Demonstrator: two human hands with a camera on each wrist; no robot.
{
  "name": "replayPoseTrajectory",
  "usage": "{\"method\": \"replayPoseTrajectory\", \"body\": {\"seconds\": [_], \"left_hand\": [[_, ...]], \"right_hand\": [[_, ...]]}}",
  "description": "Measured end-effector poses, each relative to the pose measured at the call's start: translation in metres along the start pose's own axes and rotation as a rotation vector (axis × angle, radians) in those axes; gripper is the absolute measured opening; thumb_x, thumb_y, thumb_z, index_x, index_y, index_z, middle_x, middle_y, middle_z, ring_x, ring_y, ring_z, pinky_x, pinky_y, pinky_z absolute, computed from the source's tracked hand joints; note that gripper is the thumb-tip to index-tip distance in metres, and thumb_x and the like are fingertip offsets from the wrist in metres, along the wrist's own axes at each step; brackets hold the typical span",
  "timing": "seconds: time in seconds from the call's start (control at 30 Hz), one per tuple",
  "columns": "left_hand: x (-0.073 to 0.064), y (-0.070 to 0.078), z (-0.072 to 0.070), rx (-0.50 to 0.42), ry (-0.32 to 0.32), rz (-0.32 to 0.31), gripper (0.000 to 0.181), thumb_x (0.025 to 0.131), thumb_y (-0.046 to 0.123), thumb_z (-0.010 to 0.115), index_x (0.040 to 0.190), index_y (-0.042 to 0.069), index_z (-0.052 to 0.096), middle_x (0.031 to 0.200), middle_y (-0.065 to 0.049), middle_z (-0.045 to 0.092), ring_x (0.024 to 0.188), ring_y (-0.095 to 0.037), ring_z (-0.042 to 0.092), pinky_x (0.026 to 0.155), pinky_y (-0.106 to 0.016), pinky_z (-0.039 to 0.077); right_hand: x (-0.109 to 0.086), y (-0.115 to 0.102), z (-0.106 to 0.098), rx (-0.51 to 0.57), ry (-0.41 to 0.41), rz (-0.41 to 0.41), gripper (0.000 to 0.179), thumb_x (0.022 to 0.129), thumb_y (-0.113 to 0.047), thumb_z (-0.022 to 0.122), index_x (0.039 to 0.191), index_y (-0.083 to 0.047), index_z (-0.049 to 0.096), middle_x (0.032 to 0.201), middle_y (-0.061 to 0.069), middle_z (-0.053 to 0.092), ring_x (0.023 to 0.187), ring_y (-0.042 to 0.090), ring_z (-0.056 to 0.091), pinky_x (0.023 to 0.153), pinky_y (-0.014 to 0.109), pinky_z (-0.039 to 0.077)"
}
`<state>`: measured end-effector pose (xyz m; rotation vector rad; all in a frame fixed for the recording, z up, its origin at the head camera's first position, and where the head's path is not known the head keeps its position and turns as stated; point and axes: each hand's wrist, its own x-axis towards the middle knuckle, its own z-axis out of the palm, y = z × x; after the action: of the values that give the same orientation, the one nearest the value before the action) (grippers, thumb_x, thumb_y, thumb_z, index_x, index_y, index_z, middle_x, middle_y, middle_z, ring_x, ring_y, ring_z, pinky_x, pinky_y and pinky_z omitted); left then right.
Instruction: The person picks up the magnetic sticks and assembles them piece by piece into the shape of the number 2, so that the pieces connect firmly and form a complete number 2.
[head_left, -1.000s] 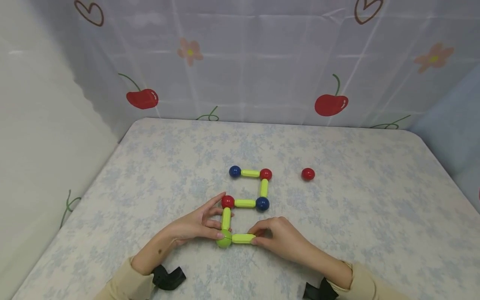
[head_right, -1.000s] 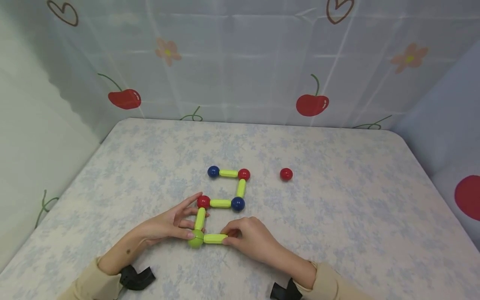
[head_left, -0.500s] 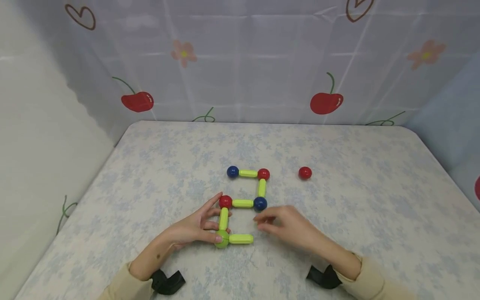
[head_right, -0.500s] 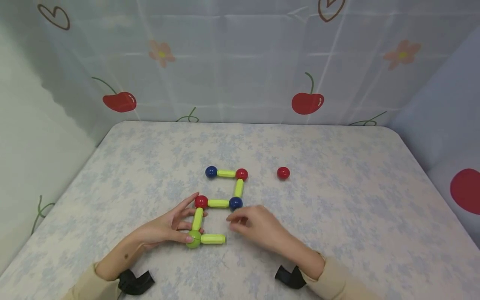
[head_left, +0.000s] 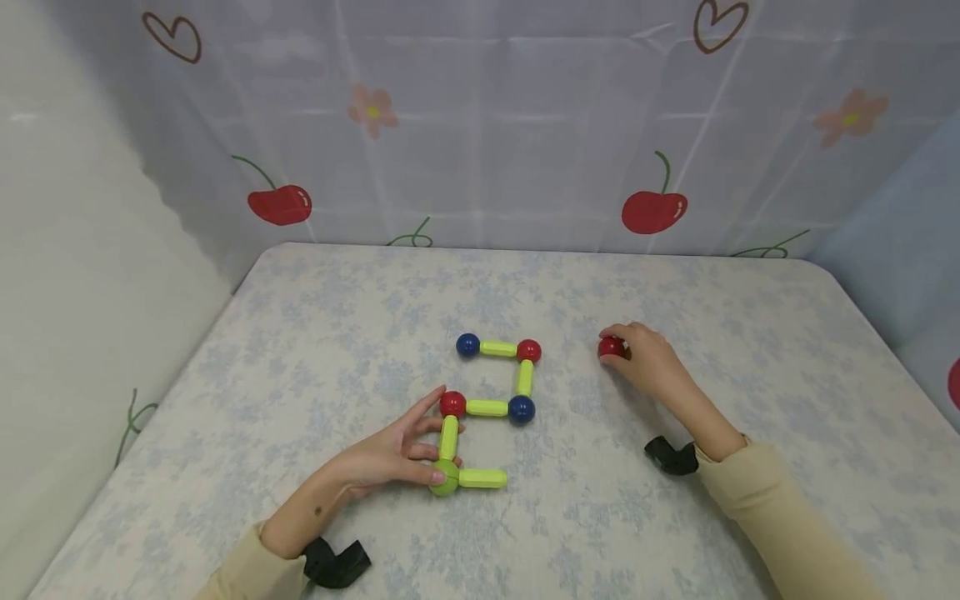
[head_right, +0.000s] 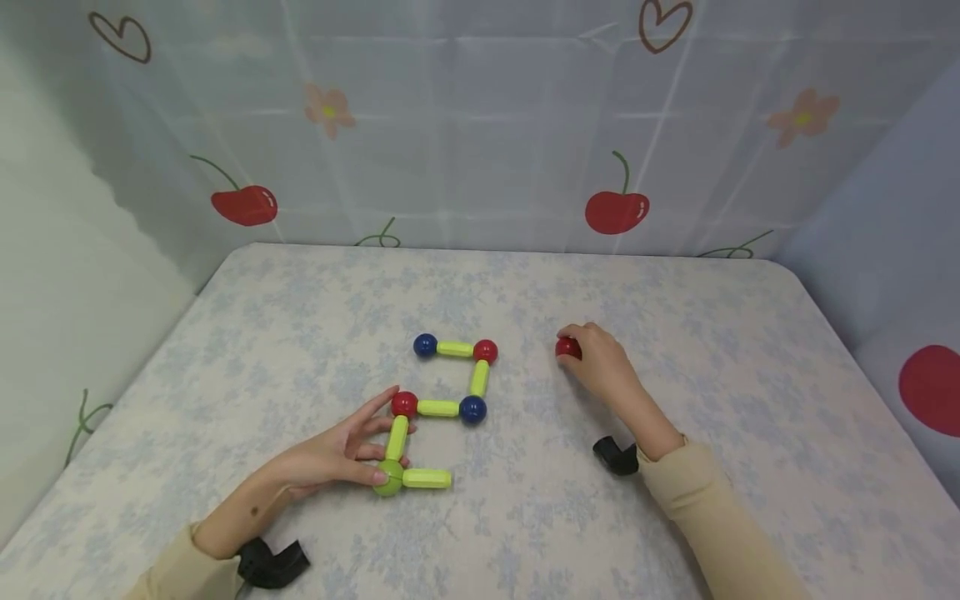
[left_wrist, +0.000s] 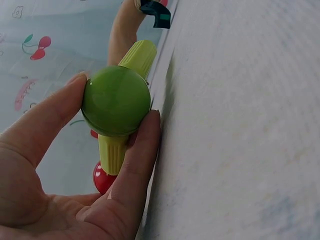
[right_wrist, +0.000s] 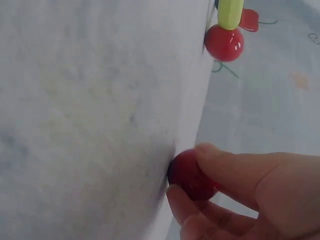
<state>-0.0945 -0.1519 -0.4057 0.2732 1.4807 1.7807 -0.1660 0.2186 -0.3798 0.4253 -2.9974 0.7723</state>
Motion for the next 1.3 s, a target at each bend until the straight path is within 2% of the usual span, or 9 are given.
{"method": "replayPoseTrajectory", "body": {"seconds": [0.17, 0.3, 0.47, 0.57, 0.67, 0.87, 1.0, 1.2, 1.3], "left_hand": [[0.001, 0.0, 0.002, 0.017, 0.008, 0.003, 0.104, 0.08, -0.006, 0.07, 0.152, 0.024, 0.0, 0.144, -0.02, 0.025, 0.107, -0.03, 0.056, 0.082, -0.039, 0.049], [0.001, 0.0, 0.002, 0.008, -0.008, 0.006, 0.104, 0.08, -0.007, 0.069, 0.152, 0.024, -0.001, 0.144, -0.021, 0.024, 0.108, -0.031, 0.056, 0.083, -0.039, 0.049], [0.0, 0.002, 0.003, 0.021, 0.003, 0.005, 0.106, 0.08, -0.006, 0.07, 0.151, 0.025, 0.0, 0.144, -0.021, 0.024, 0.108, -0.032, 0.056, 0.083, -0.04, 0.049], [0.0, 0.003, 0.005, 0.046, 0.028, -0.002, 0.106, 0.079, -0.005, 0.072, 0.152, 0.025, 0.001, 0.144, -0.02, 0.026, 0.106, -0.03, 0.057, 0.081, -0.04, 0.05], [0.0, 0.003, 0.005, 0.05, 0.033, -0.004, 0.106, 0.078, -0.005, 0.072, 0.152, 0.025, 0.001, 0.143, -0.02, 0.027, 0.106, -0.029, 0.057, 0.081, -0.039, 0.05], [-0.001, 0.002, 0.002, 0.015, -0.008, 0.005, 0.106, 0.08, -0.006, 0.07, 0.151, 0.025, -0.002, 0.144, -0.019, 0.026, 0.109, -0.031, 0.056, 0.083, -0.038, 0.048], [-0.001, 0.0, 0.001, 0.005, -0.017, 0.011, 0.105, 0.081, -0.005, 0.07, 0.151, 0.024, -0.002, 0.144, -0.019, 0.025, 0.109, -0.031, 0.056, 0.083, -0.038, 0.048], [-0.001, 0.0, 0.001, 0.017, -0.011, 0.007, 0.105, 0.081, -0.004, 0.07, 0.151, 0.023, -0.002, 0.144, -0.02, 0.024, 0.109, -0.031, 0.055, 0.084, -0.038, 0.048], [-0.002, 0.001, 0.003, 0.054, 0.013, 0.007, 0.106, 0.08, -0.002, 0.072, 0.151, 0.023, -0.002, 0.144, -0.021, 0.022, 0.108, -0.031, 0.056, 0.082, -0.038, 0.049]], "right_hand": [[-0.011, 0.0, 0.004, 0.078, 0.013, -0.03, 0.035, 0.084, -0.007, 0.07, 0.115, 0.005, 0.061, 0.102, 0.022, 0.061, 0.081, 0.03, 0.06, 0.067, 0.042, 0.05], [-0.034, -0.012, 0.008, 0.213, -0.031, -0.054, 0.035, 0.085, -0.009, 0.07, 0.117, 0.002, 0.061, 0.103, 0.017, 0.063, 0.082, 0.025, 0.062, 0.066, 0.036, 0.051], [-0.067, -0.042, 0.022, 0.431, -0.179, -0.128, 0.033, 0.084, -0.013, 0.071, 0.115, -0.003, 0.063, 0.104, 0.007, 0.064, 0.081, 0.016, 0.062, 0.066, 0.029, 0.051], [-0.081, -0.058, 0.032, 0.506, -0.284, -0.154, 0.035, 0.083, -0.02, 0.073, 0.115, -0.008, 0.064, 0.099, -0.001, 0.063, 0.079, 0.011, 0.059, 0.064, 0.026, 0.049], [-0.089, -0.067, 0.042, 0.526, -0.331, -0.168, 0.034, 0.082, -0.023, 0.073, 0.114, -0.013, 0.064, 0.092, -0.007, 0.062, 0.075, 0.01, 0.055, 0.059, 0.025, 0.046], [-0.093, -0.071, 0.057, 0.553, -0.317, -0.14, 0.033, 0.082, -0.02, 0.074, 0.113, -0.018, 0.064, 0.091, -0.01, 0.063, 0.069, 0.01, 0.053, 0.054, 0.024, 0.043], [-0.094, -0.075, 0.065, 0.579, -0.304, -0.157, 0.034, 0.081, -0.023, 0.075, 0.113, -0.019, 0.064, 0.091, -0.01, 0.064, 0.067, 0.01, 0.052, 0.053, 0.023, 0.041], [-0.095, -0.082, 0.068, 0.604, -0.299, -0.169, 0.033, 0.081, -0.02, 0.075, 0.112, -0.018, 0.064, 0.091, -0.01, 0.064, 0.069, 0.01, 0.055, 0.055, 0.024, 0.044], [-0.096, -0.082, 0.067, 0.599, -0.312, -0.189, 0.033, 0.08, -0.02, 0.075, 0.111, -0.017, 0.064, 0.091, -0.009, 0.063, 0.069, 0.009, 0.054, 0.056, 0.024, 0.045]]}}
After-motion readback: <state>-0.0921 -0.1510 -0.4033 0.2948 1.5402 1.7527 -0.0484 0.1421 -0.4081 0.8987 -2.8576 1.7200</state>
